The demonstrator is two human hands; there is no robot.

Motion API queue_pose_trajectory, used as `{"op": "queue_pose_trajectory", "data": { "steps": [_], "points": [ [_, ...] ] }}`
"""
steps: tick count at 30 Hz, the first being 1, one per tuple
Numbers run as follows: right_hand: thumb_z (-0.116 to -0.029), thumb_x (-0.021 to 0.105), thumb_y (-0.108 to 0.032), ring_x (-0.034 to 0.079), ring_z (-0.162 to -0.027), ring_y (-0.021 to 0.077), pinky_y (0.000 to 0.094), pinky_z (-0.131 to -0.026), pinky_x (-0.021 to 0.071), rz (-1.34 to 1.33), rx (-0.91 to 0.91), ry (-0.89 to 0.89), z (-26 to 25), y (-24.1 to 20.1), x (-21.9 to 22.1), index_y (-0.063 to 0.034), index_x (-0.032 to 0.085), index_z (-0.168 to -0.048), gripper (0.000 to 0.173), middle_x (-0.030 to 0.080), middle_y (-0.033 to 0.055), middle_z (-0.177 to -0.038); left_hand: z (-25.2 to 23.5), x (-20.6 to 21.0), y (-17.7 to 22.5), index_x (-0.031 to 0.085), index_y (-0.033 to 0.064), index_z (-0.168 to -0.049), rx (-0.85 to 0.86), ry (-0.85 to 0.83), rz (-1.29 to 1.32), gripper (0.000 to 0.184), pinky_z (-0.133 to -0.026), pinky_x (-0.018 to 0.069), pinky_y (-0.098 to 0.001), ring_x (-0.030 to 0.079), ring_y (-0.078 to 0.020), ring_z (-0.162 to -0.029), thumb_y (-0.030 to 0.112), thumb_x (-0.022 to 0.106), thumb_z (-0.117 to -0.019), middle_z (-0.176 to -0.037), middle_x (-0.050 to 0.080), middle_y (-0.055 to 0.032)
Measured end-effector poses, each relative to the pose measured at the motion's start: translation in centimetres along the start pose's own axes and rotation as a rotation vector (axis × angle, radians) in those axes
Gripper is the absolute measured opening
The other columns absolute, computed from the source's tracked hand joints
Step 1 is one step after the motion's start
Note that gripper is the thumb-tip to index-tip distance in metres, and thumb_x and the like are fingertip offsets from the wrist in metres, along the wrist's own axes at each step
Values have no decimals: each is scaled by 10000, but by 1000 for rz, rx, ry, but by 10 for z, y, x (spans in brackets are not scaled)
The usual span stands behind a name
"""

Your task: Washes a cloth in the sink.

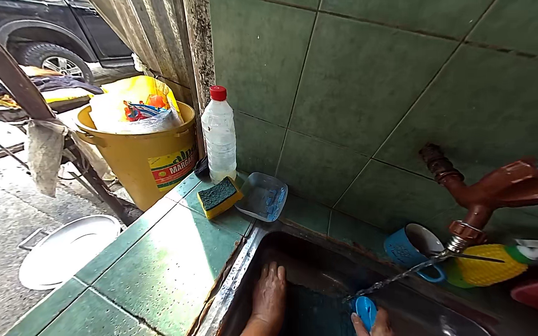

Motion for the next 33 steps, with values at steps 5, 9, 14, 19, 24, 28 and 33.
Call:
{"op": "queue_pose_trajectory", "data": {
  "steps": [5, 9, 14, 19, 24, 28, 33],
  "points": [
    [-931, 712, -343, 621, -1165, 513, 655, -936, 516, -98, -229, -55, 85, -68, 5, -18, 446, -1532, 733, 547, 351, -1385, 70, 53, -2, 496, 37, -1514, 231, 229, -5, 511, -1191, 196, -705, 368, -335, -1512, 234, 473, -1043, -1627, 408, -116],
    [-914, 737, -359, 661, -1088, 500, 654, -874, 542, 62, -325, -44, 65, -22, -33, -63, 518, -1499, 692, 603, 329, -1316, 65, 52, 21, 369, 124, -1602, 269, 144, -41, 582, -1230, 62, -675, 218, -269, -1577, 376, 252, -1090, -1697, 275, -48],
    [-942, 709, -346, 611, -1167, 544, 674, -951, 494, 65, -156, 65, 17, 81, -89, -2, 441, -1527, 730, 556, 376, -1356, 79, 70, 65, 334, 110, -1614, 265, 145, -93, 607, -1237, 56, -656, 195, -268, -1583, 391, 229, -1087, -1707, 243, -56],
    [-930, 716, -376, 677, -1061, 468, 621, -865, 552, 5, -275, -94, 111, 13, -66, -96, 488, -1529, 700, 614, 297, -1320, 119, 79, 95, 305, 89, -1621, 276, 90, -53, 602, -1245, 32, -645, 166, -268, -1590, 362, 230, -1090, -1710, 225, -76],
    [-925, 737, -320, 611, -1174, 542, 684, -978, 483, 21, -166, 90, 34, 180, -154, 17, 478, -1495, 710, 585, 369, -1329, 135, 92, 171, 293, 96, -1626, 259, 89, -82, 592, -1261, 43, -601, 149, -253, -1593, 349, 208, -1098, -1715, 211, -69],
    [-932, 721, -318, 595, -1188, 549, 684, -986, 474, -47, -32, 83, 53, 214, -168, 32, 448, -1505, 725, 577, 384, -1321, 163, 109, 189, 292, 95, -1626, 274, 72, -134, 595, -1253, 40, -626, 151, -253, -1593, 354, 207, -1098, -1717, 207, -62],
    [-927, 720, -394, 676, -1083, 453, 621, -875, 550, 34, -259, -90, 111, 158, -150, -131, 501, -1525, 689, 617, 274, -1333, 203, 114, 220, 313, 104, -1621, 277, 110, -134, 586, -1253, 60, -617, 186, -243, -1586, 349, 204, -1100, -1709, 234, -59]
  ]
}}
Point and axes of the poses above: each hand's wrist, its own z-axis away from the middle knuckle, its own x-axis out of the palm, y = z × x, the point moved 6 cm from there along -z, towards the middle knuckle
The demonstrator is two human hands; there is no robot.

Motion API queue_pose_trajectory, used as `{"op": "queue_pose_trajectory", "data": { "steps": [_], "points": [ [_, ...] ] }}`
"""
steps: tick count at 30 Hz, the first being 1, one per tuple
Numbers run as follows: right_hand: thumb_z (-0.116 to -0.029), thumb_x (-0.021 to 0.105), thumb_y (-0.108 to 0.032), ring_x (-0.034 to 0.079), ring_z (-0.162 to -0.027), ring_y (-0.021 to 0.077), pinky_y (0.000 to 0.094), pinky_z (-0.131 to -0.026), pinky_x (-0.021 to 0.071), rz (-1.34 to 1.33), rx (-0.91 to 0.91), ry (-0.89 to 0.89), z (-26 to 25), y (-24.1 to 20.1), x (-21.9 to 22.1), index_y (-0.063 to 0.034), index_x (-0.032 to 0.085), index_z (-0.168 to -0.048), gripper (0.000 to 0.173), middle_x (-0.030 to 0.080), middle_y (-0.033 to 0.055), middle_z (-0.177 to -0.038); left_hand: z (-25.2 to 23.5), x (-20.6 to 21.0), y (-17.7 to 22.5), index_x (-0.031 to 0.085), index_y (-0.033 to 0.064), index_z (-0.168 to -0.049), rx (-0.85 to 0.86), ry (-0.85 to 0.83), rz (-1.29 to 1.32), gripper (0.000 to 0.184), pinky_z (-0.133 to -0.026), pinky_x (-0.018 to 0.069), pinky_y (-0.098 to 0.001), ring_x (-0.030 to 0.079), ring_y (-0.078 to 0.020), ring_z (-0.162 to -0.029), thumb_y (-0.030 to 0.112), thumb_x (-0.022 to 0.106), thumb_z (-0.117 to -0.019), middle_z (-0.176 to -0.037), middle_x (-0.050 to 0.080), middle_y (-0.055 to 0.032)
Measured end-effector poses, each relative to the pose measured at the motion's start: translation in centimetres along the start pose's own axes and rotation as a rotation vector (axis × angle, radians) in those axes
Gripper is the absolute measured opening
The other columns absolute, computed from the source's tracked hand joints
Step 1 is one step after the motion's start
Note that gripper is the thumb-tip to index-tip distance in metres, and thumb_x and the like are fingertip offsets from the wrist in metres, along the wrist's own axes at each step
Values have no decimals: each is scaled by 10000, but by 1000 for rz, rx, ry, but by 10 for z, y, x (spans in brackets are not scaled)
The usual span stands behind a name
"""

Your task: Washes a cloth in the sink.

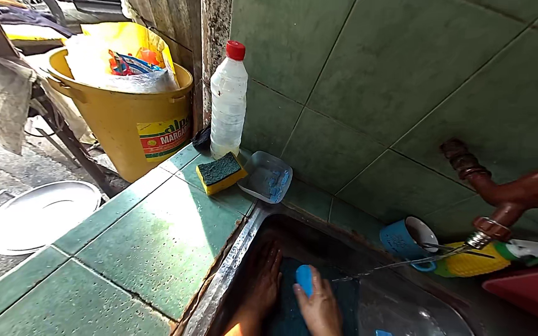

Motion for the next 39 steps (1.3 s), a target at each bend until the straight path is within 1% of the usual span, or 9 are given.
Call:
{"op": "queue_pose_trajectory", "data": {
  "steps": [5, 11, 17, 23, 25, 29, 32, 35, 39],
  "points": [
    [-935, 728, -306, 601, -1188, 541, 686, -992, 462, -59, 209, 221, -17, 185, -74, 44, 481, -1473, 688, 611, 367, -1283, 6, 12, 61, 271, 117, -1636, -35, -40, -15, 586, -1246, 29, -638, 130, -234, -1597, 342, 212, -1098, -1725, 180, -45],
    [-933, 715, -372, 672, -1100, 438, 590, -894, 554, -34, -29, -60, 71, 77, -34, -111, 497, -1525, 683, 616, 270, -1330, 59, 15, 102, 309, 119, -1624, -50, -45, -18, 572, -1243, 39, -641, 174, -231, -1588, 328, 232, -1097, -1715, 219, -41],
    [-936, 727, -303, 588, -1215, 542, 690, -1012, 458, -78, 114, 201, 43, 284, -115, 29, 454, -1507, 714, 580, 369, -1339, 58, 33, 185, 276, 123, -1635, -58, -36, -22, 586, -1249, 13, -627, 124, -223, -1598, 358, 213, -1102, -1726, 175, -37],
    [-932, 723, -365, 670, -1096, 458, 604, -891, 553, -40, -22, -19, 114, 196, -88, -98, 485, -1530, 697, 608, 288, -1337, 96, 42, 228, 282, 118, -1633, -41, -69, -13, 580, -1247, 4, -634, 128, -231, -1597, 341, 217, -1101, -1723, 188, -39],
    [-923, 733, -364, 665, -1118, 455, 613, -915, 547, -41, -47, 42, 104, 235, -109, -91, 509, -1508, 683, 613, 284, -1335, 95, 41, 255, 270, 121, -1637, -41, -55, -16, 583, -1254, 7, -618, 127, -227, -1597, 348, 209, -1103, -1724, 185, -37],
    [-928, 740, -303, 606, -1179, 537, 684, -991, 467, -64, 127, 209, 85, 400, -170, 26, 491, -1471, 682, 614, 364, -1277, 103, 57, 305, 252, 139, -1644, -33, -70, 11, 576, -1246, -27, -627, 78, -216, -1603, 344, 221, -1107, -1732, 149, -19],
    [-930, 735, -312, 611, -1174, 529, 678, -979, 480, -104, 154, 129, 119, 379, -157, 13, 479, -1486, 693, 609, 354, -1293, 124, 66, 321, 248, 136, -1644, -33, -114, -2, 574, -1242, -45, -634, 71, -216, -1603, 338, 221, -1107, -1733, 141, -21],
    [-922, 733, -360, 680, -1070, 453, 606, -875, 559, -46, -52, -1, 162, 316, -130, -94, 514, -1509, 681, 623, 279, -1315, 145, 76, 346, 275, 137, -1637, -34, -99, 9, 570, -1243, -28, -641, 107, -218, -1600, 341, 229, -1107, -1728, 168, -21],
    [-927, 736, -332, 631, -1168, 499, 655, -970, 505, -77, 21, 140, 138, 434, -189, -24, 520, -1476, 665, 608, 323, -1325, 147, 80, 407, 223, 150, -1651, -48, -146, 14, 580, -1251, -27, -627, 65, -207, -1604, 363, 201, -1112, -1737, 121, -10]
  ]
}}
Point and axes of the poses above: each hand's wrist, its own z-axis away from the middle knuckle, its own x-axis out of the palm, y = z × x, the point moved 6 cm from there along -z, towards the middle knuckle
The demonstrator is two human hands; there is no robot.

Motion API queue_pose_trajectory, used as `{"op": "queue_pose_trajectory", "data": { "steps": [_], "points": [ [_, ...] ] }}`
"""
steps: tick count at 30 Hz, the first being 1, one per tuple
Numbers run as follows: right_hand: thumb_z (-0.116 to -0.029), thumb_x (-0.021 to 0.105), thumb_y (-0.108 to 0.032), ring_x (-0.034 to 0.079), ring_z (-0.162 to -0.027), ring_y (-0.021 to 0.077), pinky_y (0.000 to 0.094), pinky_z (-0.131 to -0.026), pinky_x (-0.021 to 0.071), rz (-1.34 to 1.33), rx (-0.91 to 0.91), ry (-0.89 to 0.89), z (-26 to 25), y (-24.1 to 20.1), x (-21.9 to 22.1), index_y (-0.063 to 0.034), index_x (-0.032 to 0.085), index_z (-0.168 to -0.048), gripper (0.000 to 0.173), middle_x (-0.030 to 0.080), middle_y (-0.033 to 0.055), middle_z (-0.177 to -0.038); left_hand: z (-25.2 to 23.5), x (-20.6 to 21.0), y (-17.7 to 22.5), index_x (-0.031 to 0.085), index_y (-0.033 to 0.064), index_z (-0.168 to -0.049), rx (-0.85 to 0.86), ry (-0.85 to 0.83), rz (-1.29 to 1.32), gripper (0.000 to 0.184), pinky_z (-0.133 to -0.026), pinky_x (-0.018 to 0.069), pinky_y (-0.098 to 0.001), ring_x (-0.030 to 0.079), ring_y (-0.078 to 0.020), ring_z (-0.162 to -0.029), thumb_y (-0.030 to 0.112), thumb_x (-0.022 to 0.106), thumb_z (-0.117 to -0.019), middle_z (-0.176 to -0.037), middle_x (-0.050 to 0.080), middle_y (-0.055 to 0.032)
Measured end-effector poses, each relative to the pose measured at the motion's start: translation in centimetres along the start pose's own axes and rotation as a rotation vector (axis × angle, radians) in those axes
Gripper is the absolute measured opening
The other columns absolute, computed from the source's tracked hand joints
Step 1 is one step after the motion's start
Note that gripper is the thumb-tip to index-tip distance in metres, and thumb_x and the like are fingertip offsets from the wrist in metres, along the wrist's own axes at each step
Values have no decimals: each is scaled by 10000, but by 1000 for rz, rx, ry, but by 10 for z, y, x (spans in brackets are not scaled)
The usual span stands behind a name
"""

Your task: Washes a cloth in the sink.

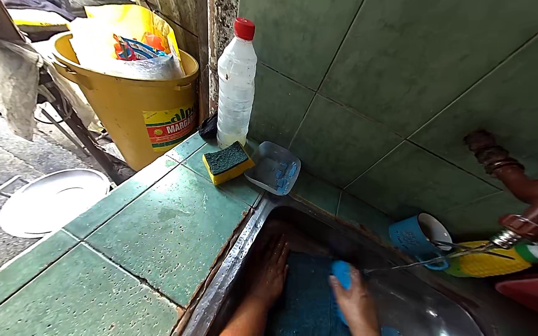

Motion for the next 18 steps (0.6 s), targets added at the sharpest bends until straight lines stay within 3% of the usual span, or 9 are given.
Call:
{"op": "queue_pose_trajectory", "data": {
  "steps": [2, 3, 5, 8, 9, 13, 15, 18],
  "points": [
    [-934, 726, -306, 606, -1195, 519, 681, -998, 469, -45, 88, 85, -11, 73, -25, 36, 493, -1465, 673, 606, 350, -1307, -2, 8, 23, 217, 150, -1653, -4, -3, -10, 578, -1250, -22, -628, 62, -210, -1604, 354, 214, -1112, -1737, 122, -9],
    [-937, 721, -301, 605, -1196, 519, 686, -998, 461, -71, 132, 101, -9, 87, -24, 40, 487, -1466, 672, 607, 352, -1301, -2, 12, 26, 217, 148, -1652, -3, -5, -30, 580, -1248, -19, -633, 64, -213, -1604, 353, 219, -1110, -1737, 122, -9],
    [-944, 717, -301, 611, -1183, 520, 694, -983, 464, -123, 191, 79, 9, 79, -13, 35, 479, -1473, 671, 612, 353, -1293, 2, 23, 37, 214, 147, -1653, 18, -22, -56, 582, -1246, -21, -636, 60, -211, -1604, 357, 216, -1110, -1738, 114, -6],
    [-940, 709, -360, 656, -1127, 471, 632, -919, 532, -64, 47, -73, 37, 31, 8, -54, 498, -1505, 677, 623, 286, -1322, 12, 44, 57, 253, 139, -1643, 57, -11, -61, 578, -1244, -12, -642, 94, -222, -1601, 353, 221, -1108, -1732, 151, -15],
    [-935, 710, -375, 669, -1105, 454, 614, -900, 544, -35, 10, -84, 41, 35, 9, -77, 508, -1507, 677, 627, 272, -1319, 17, 50, 67, 251, 138, -1643, 62, -20, -62, 578, -1244, -14, -639, 94, -223, -1601, 356, 217, -1108, -1732, 150, -16],
    [-935, 731, -319, 619, -1166, 531, 686, -979, 480, -85, 183, 62, 55, 176, -44, 28, 502, -1463, 672, 617, 359, -1279, 41, 65, 118, 239, 148, -1647, 97, -64, -71, 580, -1246, -9, -639, 78, -214, -1603, 365, 212, -1110, -1733, 145, -13],
    [-942, 718, -318, 611, -1174, 533, 693, -980, 463, -112, 303, 85, 75, 215, -56, 40, 480, -1468, 679, 621, 363, -1266, 53, 67, 125, 250, 151, -1645, 110, -63, -104, 579, -1244, -2, -644, 89, -216, -1602, 365, 210, -1108, -1732, 149, -5],
    [-939, 718, -324, 611, -1187, 520, 684, -993, 467, -184, 252, 15, 108, 181, -58, 47, 478, -1474, 694, 616, 350, -1294, 67, 69, 137, 244, 129, -1644, 125, -68, -110, 581, -1239, -21, -648, 85, -226, -1602, 352, 235, -1108, -1733, 143, -31]
  ]
}}
Point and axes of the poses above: each hand's wrist, its own z-axis away from the middle knuckle, its own x-axis out of the palm, y = z × x, the point moved 6 cm from there along -z, towards the middle knuckle
